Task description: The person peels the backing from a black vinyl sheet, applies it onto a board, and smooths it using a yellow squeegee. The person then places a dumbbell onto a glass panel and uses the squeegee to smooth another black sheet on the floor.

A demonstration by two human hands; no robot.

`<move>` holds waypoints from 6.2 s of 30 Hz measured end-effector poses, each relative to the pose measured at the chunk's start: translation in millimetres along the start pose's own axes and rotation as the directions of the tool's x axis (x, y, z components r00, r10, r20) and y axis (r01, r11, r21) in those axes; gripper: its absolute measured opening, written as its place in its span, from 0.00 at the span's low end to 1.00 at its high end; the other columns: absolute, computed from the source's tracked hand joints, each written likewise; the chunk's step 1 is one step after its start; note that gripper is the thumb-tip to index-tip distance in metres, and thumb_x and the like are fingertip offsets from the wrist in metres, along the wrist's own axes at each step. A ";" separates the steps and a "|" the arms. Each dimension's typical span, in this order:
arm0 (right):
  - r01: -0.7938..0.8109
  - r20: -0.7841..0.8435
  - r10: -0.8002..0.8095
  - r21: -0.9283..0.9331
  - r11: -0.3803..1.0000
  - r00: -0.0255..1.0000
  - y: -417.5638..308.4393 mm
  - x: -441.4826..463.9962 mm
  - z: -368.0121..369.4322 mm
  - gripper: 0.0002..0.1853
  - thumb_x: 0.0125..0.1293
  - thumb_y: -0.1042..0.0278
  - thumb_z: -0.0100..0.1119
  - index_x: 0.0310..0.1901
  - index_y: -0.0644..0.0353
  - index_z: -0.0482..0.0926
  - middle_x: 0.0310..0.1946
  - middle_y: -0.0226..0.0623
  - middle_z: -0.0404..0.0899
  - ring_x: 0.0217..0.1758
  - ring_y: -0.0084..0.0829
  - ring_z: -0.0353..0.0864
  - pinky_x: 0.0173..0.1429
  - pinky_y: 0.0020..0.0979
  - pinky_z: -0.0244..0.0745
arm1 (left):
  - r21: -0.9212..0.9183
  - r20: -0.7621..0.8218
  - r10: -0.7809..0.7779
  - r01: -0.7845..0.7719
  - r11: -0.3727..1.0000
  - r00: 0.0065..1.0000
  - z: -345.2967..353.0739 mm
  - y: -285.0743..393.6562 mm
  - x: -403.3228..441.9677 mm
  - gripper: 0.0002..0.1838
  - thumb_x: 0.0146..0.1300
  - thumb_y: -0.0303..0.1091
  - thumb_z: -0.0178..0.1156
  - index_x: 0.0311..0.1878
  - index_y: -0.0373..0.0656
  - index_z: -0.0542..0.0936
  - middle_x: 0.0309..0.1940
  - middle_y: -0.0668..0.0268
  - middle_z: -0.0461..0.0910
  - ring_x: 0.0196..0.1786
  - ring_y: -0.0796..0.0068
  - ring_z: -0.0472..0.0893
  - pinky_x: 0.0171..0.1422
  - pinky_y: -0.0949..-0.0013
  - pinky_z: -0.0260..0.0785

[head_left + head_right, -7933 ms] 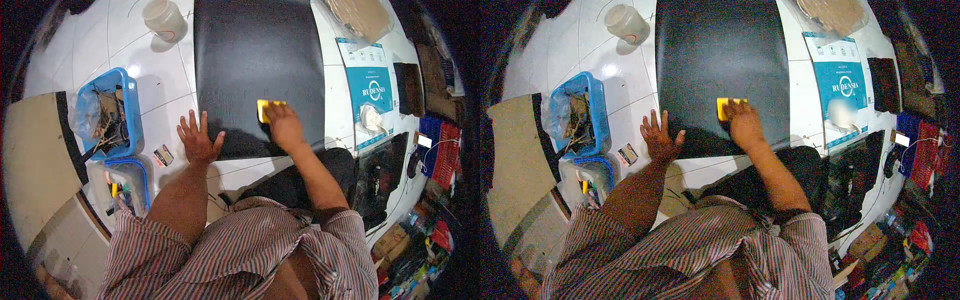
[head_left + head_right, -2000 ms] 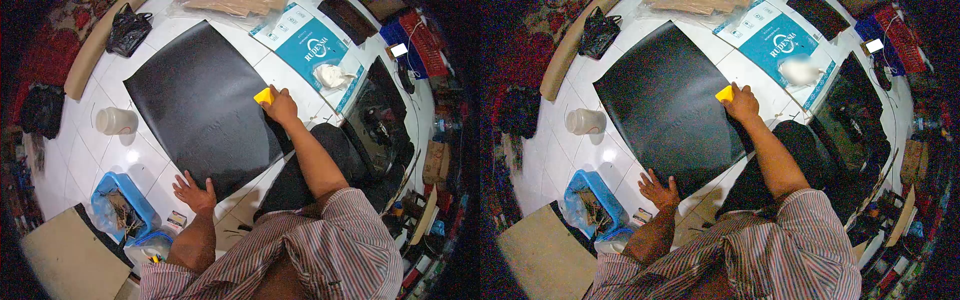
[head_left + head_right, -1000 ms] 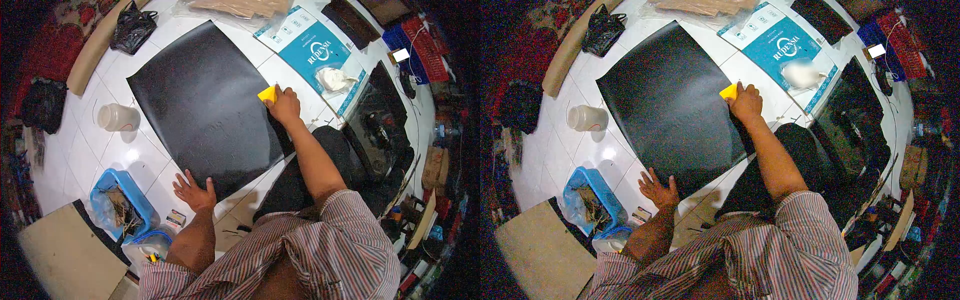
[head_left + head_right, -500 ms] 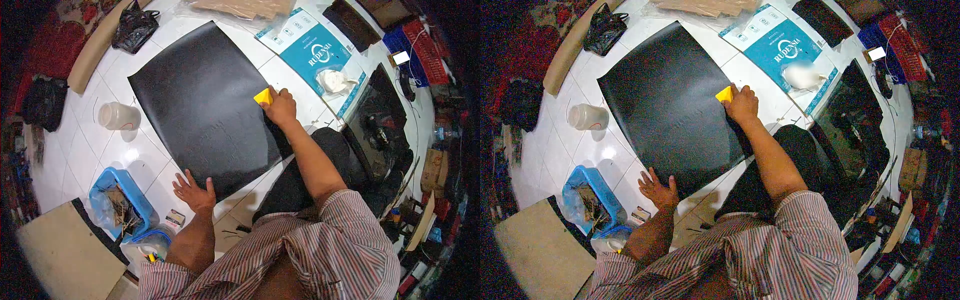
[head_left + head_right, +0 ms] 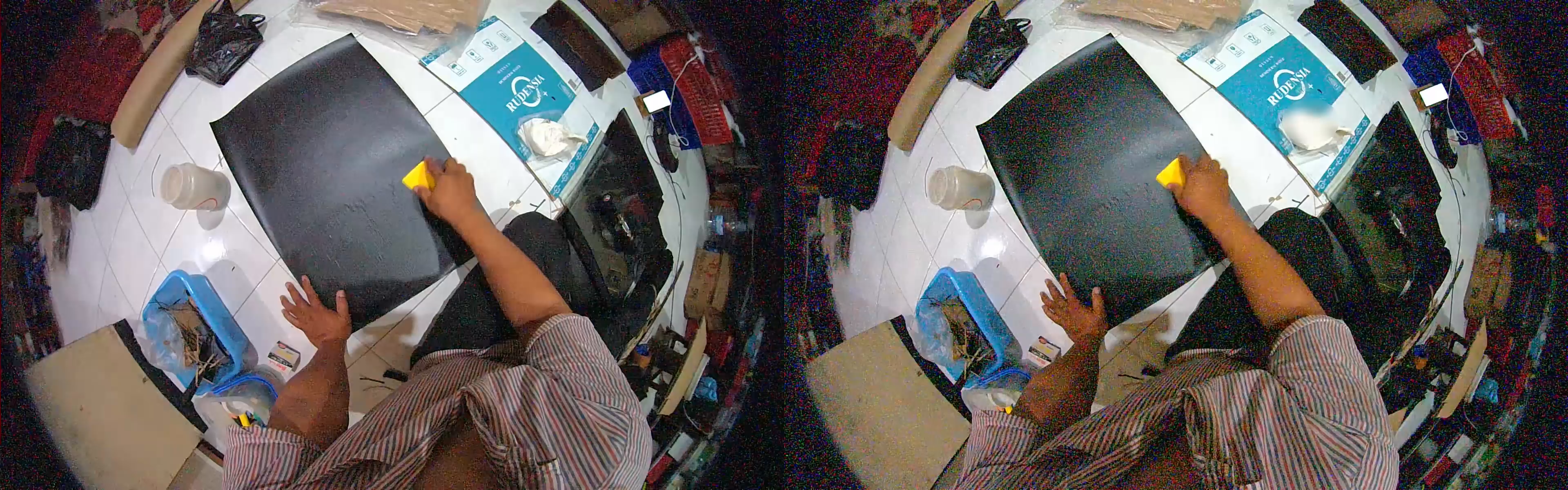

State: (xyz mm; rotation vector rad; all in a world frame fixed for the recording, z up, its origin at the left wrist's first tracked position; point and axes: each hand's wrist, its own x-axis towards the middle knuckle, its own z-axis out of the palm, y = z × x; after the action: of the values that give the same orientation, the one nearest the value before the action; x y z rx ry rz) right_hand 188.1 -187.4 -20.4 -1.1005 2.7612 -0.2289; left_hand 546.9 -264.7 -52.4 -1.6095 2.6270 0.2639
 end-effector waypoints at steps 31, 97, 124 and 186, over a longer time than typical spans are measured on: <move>0.233 0.074 -0.237 0.054 0.971 0.969 -49.1 -26.9 6.0 0.38 0.58 0.47 0.74 0.69 0.51 0.76 0.46 0.47 0.76 0.54 0.47 0.78 0.60 0.49 0.74 | -0.040 -0.017 0.017 -0.018 0.999 1.000 -1.5 -2.1 -1.9 0.47 0.67 0.66 0.54 0.81 0.47 0.58 0.82 0.46 0.46 0.83 0.35 0.42 0.83 0.35 0.31; 0.321 0.112 -0.320 0.007 0.947 0.941 -93.9 24.6 9.4 0.36 0.58 0.45 0.72 0.68 0.46 0.77 0.52 0.46 0.77 0.58 0.49 0.78 0.61 0.50 0.74 | -0.107 -0.117 0.031 -0.043 0.993 0.993 4.2 -3.6 -2.3 0.46 0.62 0.59 0.63 0.79 0.46 0.62 0.80 0.45 0.51 0.81 0.34 0.46 0.82 0.32 0.35; 0.327 0.107 -0.330 0.047 0.944 0.938 -164.0 -9.3 30.3 0.36 0.58 0.46 0.72 0.67 0.50 0.77 0.52 0.44 0.77 0.57 0.45 0.78 0.60 0.48 0.74 | -0.119 -0.110 0.021 -0.034 0.992 0.994 -1.9 -0.3 0.2 0.46 0.61 0.58 0.65 0.78 0.46 0.63 0.80 0.44 0.51 0.80 0.30 0.49 0.81 0.30 0.38; 0.493 0.186 -0.507 0.120 0.862 0.842 -91.8 -59.2 20.4 0.36 0.56 0.51 0.74 0.67 0.50 0.77 0.45 0.46 0.76 0.50 0.49 0.78 0.56 0.49 0.74 | -0.168 -0.142 0.005 -0.029 0.985 0.990 -1.1 -2.0 1.7 0.47 0.58 0.59 0.66 0.77 0.46 0.65 0.79 0.45 0.53 0.80 0.33 0.50 0.81 0.30 0.37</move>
State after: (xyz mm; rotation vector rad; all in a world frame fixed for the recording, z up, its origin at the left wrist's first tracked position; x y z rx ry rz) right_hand 295.9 -214.0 -16.5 -1.7042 2.2153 -0.2462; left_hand 547.9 -267.3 -51.8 -1.7158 2.7934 0.3988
